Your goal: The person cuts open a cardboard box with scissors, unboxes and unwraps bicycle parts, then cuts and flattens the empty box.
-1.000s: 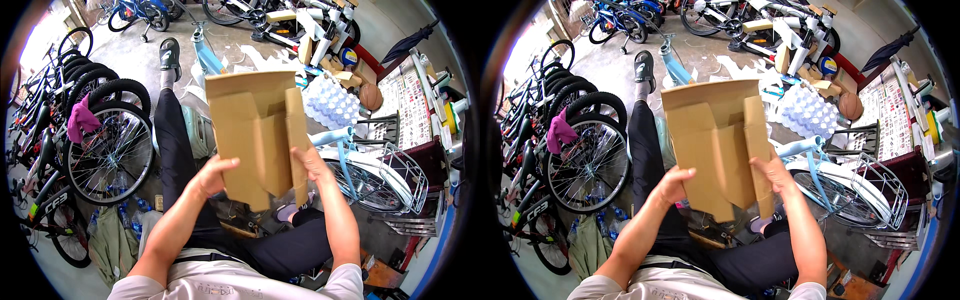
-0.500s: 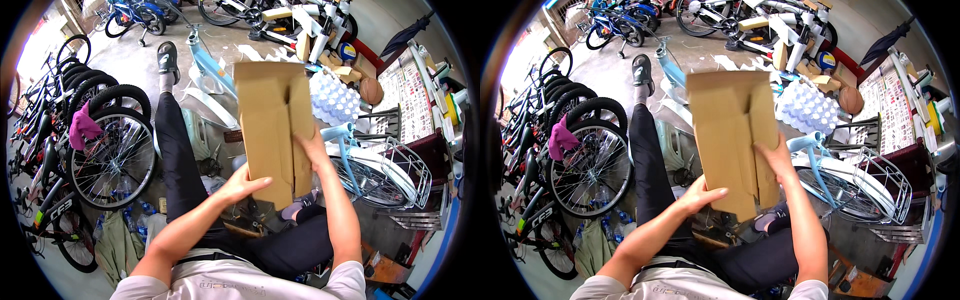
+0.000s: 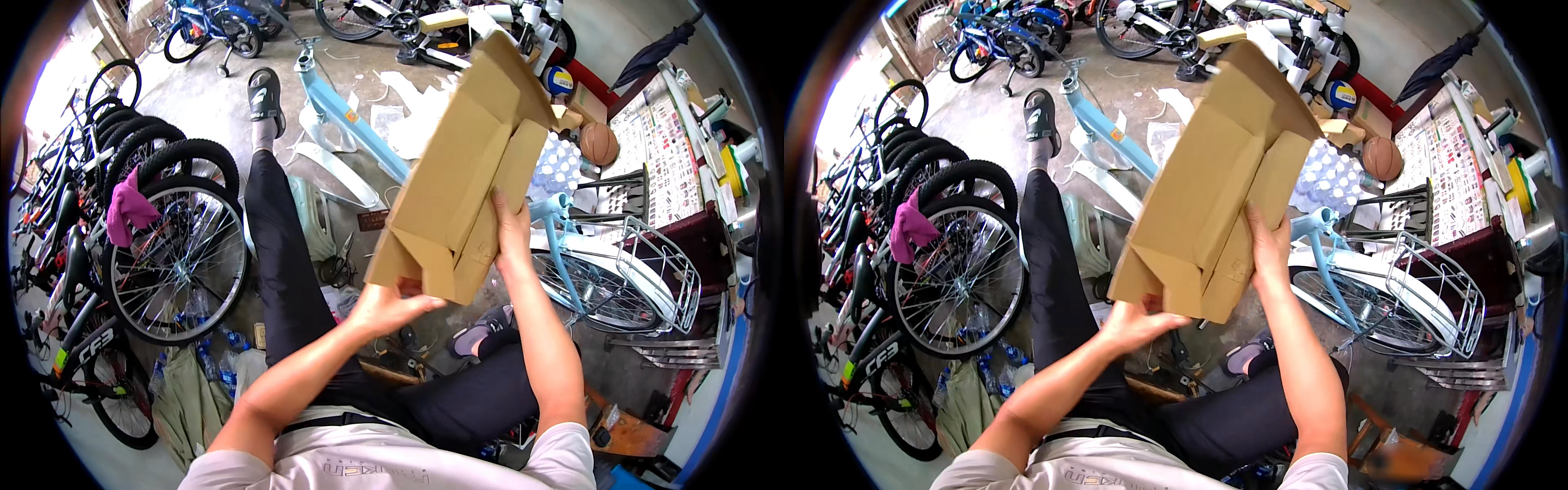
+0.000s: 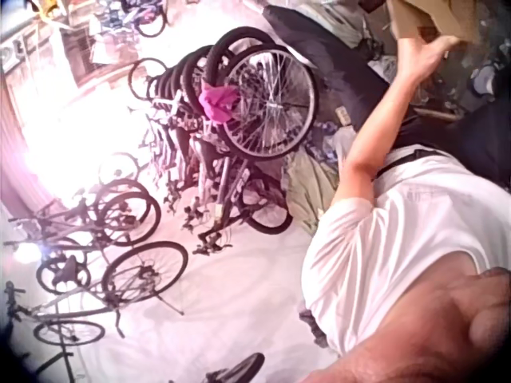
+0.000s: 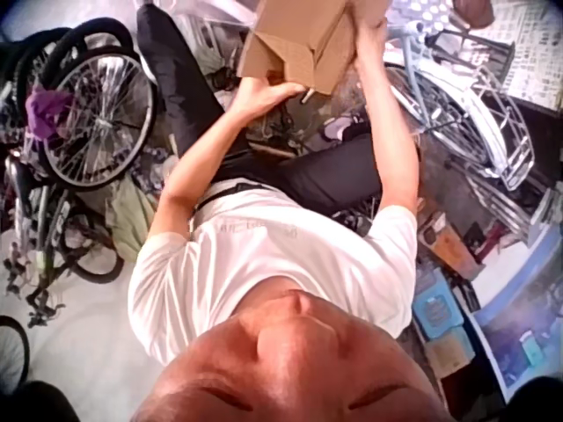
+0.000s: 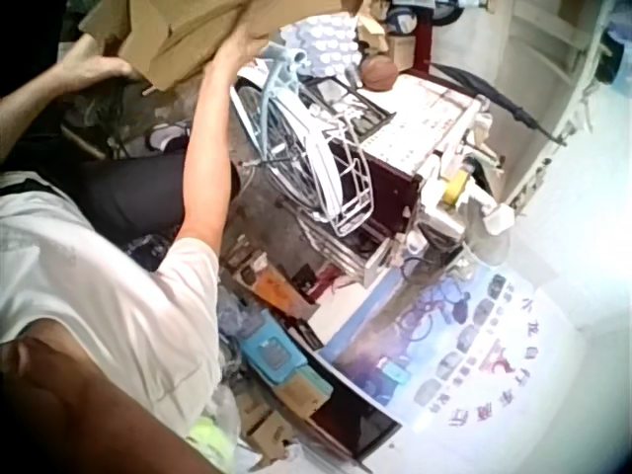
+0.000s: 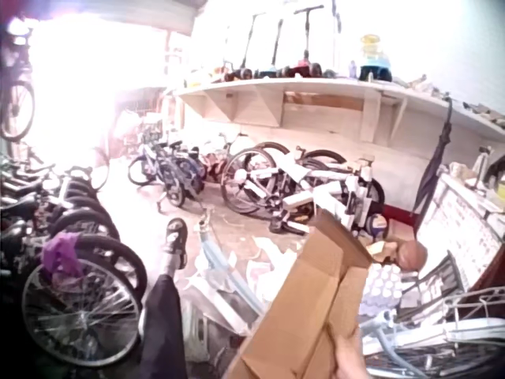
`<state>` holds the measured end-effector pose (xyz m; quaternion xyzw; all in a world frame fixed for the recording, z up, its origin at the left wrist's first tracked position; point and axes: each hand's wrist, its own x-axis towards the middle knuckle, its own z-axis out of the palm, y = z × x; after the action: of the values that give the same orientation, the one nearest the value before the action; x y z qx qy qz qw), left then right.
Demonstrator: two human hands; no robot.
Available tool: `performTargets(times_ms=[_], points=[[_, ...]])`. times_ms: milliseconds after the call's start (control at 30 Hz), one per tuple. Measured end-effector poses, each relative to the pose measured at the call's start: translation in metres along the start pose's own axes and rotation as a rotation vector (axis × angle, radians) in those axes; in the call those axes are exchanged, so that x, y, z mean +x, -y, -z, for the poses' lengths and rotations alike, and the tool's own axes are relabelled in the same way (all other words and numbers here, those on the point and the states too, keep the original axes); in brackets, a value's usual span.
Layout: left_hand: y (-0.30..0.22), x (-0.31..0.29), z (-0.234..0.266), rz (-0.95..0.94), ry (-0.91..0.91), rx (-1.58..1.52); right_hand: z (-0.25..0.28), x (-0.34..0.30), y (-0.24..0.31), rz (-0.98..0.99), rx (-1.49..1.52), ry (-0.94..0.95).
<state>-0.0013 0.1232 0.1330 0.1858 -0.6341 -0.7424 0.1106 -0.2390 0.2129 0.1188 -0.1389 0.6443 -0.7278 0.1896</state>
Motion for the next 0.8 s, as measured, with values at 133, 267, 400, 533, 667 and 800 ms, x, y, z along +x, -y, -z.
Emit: performTargets(times_ms=[133, 267, 400, 533, 667, 800], points=[[0.02, -0.002, -0.033, 0.268, -0.206, 0.144, 0.001, 0.009, -0.031, 0.099, -0.303, -0.229], [0.05, -0.027, -0.002, 0.038, -0.03, -0.079, -0.011, -0.004, -0.012, -0.004, -0.262, -0.056], [0.073, -0.056, 0.083, 0.395, 0.003, 0.06, -0.013, -0.021, 0.013, -0.146, -0.16, 0.233], [0.04, -0.063, 0.108, 0.105, 0.087, -0.758, -0.02, -0.041, 0.009, -0.238, -0.025, 0.292], [0.028, -0.057, 0.13, 0.147, -0.021, -0.426, -0.02, -0.048, 0.019, -0.52, 0.31, 0.6], [0.026, -0.047, 0.105, 0.309, -0.099, -0.245, -0.007, -0.041, -0.066, -0.403, -0.019, 0.317]])
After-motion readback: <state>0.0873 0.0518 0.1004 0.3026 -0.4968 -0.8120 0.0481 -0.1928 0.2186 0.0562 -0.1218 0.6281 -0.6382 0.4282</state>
